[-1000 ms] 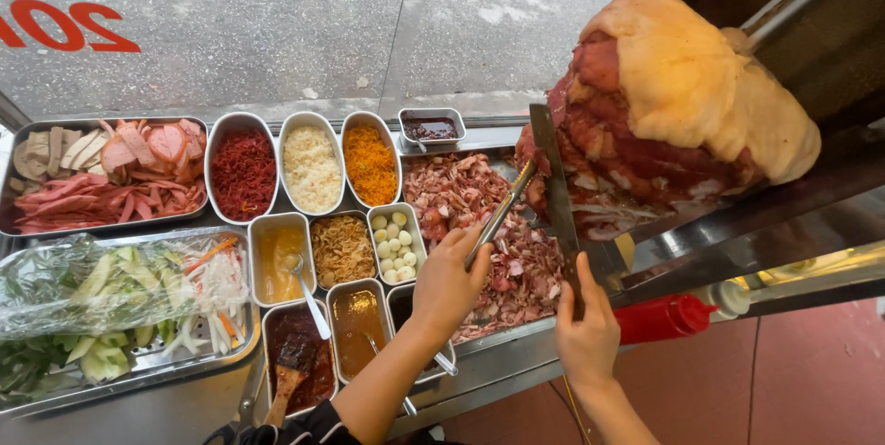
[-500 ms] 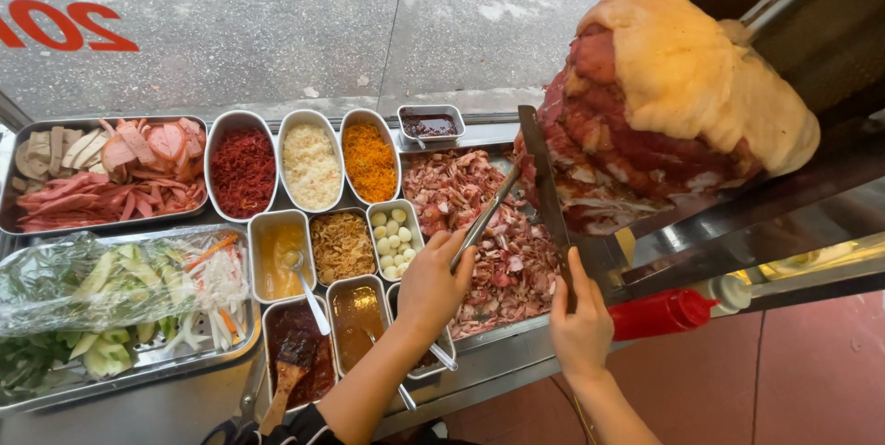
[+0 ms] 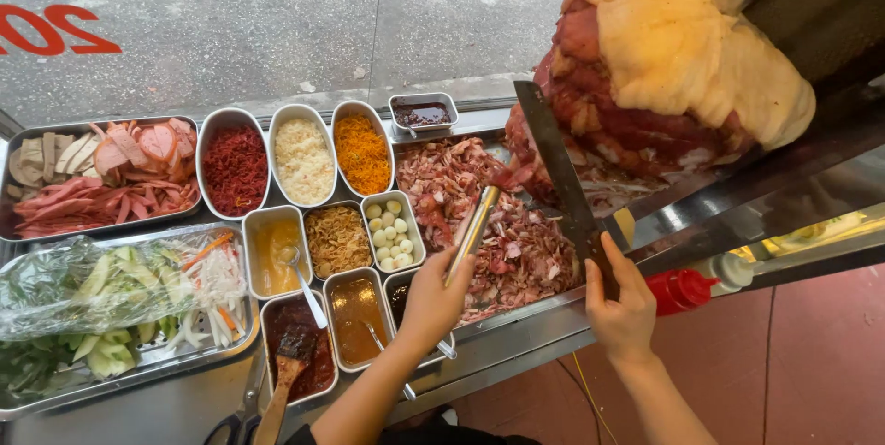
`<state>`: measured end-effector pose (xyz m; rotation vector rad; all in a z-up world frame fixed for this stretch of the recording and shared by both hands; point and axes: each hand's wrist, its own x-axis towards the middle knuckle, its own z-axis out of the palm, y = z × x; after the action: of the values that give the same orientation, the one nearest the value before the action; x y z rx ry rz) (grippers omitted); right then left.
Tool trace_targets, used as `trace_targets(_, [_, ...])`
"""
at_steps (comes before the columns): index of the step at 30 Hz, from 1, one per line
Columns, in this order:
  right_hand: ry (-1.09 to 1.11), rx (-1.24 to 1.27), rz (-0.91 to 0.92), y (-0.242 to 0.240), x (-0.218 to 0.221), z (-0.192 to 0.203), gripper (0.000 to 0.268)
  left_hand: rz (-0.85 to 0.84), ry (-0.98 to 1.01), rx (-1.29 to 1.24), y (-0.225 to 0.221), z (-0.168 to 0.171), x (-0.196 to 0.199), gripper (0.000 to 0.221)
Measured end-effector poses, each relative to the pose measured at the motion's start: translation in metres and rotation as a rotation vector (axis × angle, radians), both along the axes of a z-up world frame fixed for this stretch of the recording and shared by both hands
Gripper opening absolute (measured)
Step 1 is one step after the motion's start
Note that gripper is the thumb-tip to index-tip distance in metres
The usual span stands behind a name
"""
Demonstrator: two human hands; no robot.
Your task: Slicing meat from a vertical rotisserie using a knife and tongs
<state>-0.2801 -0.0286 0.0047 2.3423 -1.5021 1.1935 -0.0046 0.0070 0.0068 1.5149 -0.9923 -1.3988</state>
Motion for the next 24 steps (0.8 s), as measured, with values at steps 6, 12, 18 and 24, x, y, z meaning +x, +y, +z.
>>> trace_targets(6, [-0.007, -0.014, 0.029, -0.022, -0.009, 0.006, 0.045, 0.030, 0.316, 0.082, 0.021, 0.024, -0.020, 0.036])
trace_targets(12, [-0.001, -0.012, 0.054, -0.040, -0.003, 0.020, 0.044, 0.130, 0.432, 0.308, 0.026, 0.019, -0.027, 0.049])
trace_targets(18, [-0.013, -0.016, 0.124, -0.042, 0.009, 0.029, 0.045, 0.385, 0.366, 0.022, 0.022, 0.012, -0.032, 0.028])
trace_targets(24, [-0.066, -0.060, 0.076, -0.051, 0.017, 0.033, 0.044, 0.230, -0.075, -0.331, 0.014, 0.016, -0.037, 0.055])
